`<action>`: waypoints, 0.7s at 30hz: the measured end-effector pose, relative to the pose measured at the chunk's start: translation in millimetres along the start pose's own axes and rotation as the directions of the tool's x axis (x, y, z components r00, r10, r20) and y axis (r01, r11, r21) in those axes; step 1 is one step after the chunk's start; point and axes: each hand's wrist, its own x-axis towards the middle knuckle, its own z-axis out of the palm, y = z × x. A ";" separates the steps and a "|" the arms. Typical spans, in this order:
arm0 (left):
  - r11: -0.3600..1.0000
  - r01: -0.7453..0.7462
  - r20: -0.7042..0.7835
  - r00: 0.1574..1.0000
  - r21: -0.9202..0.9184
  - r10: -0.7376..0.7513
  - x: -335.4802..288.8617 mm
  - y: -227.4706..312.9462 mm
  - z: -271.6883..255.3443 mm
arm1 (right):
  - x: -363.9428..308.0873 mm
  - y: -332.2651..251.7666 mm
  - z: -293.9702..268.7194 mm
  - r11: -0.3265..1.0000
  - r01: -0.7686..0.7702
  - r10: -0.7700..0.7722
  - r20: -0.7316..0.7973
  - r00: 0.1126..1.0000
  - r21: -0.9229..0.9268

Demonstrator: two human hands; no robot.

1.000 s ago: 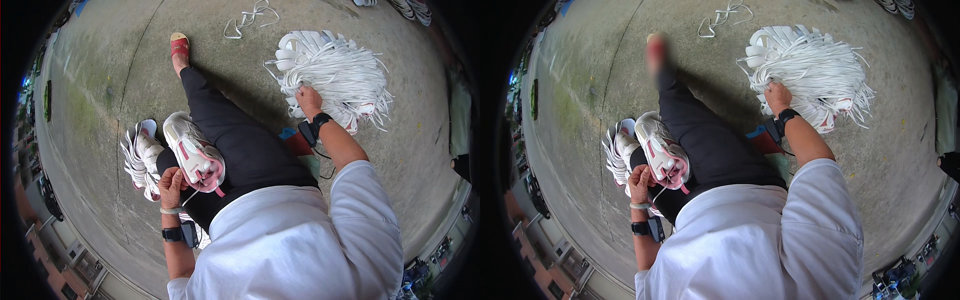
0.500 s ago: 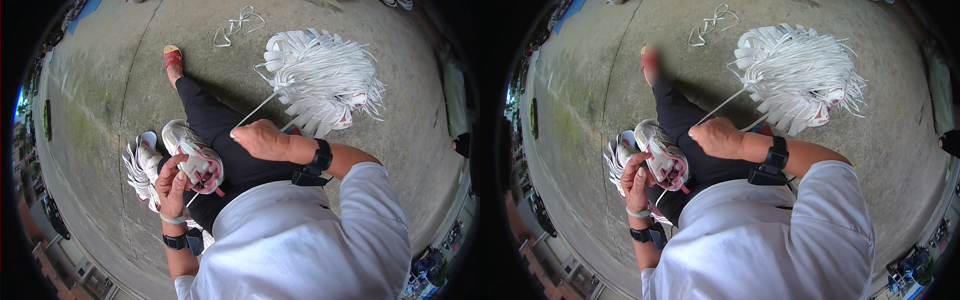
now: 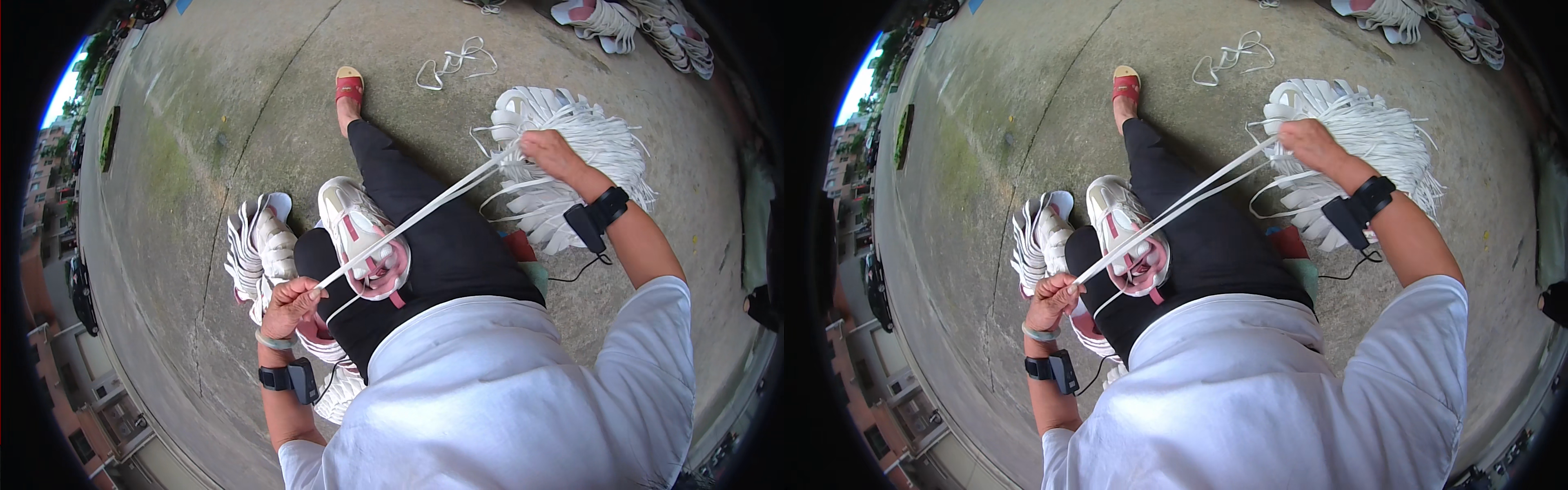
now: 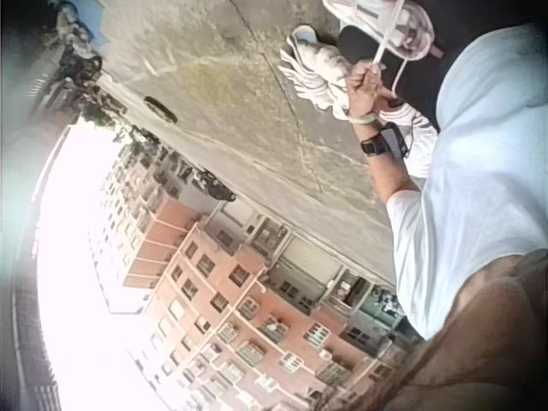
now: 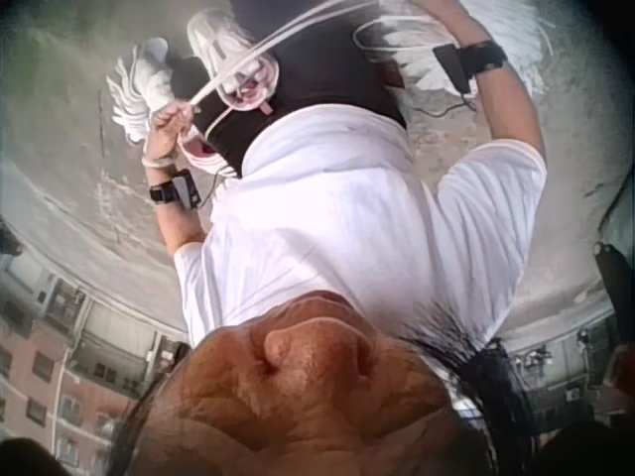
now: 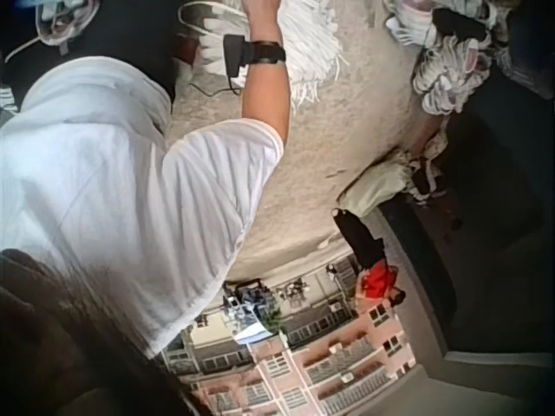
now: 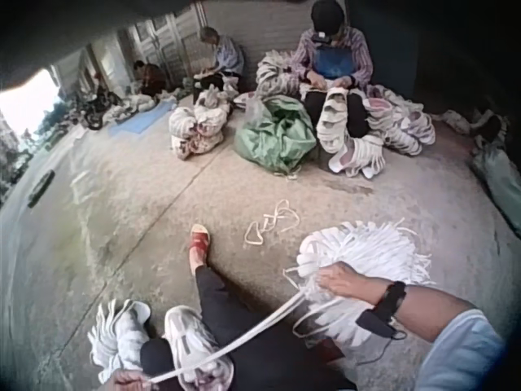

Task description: Lacing white and pink sneakers by hand.

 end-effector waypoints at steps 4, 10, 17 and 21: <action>0.997 -0.029 -0.131 0.991 0.076 0.039 -14.6 -7.8 -26.1 | -38.7 124.9 -10.9 0.741 -0.528 0.489 -0.206 0.847 -0.414; 0.961 -0.190 -0.140 0.965 0.200 0.220 6.4 0.5 11.5 | 33.0 9.7 27.2 0.969 -0.136 0.124 -0.068 0.990 -0.206; 0.612 -0.423 0.004 0.825 0.669 0.565 38.5 32.1 53.1 | 70.3 -223.5 63.4 0.617 0.339 -0.415 -0.072 0.907 0.711; 0.656 -0.334 -0.038 0.874 0.677 0.484 35.2 27.2 39.5 | 69.0 -215.6 56.9 0.689 0.135 -0.301 0.112 0.947 0.712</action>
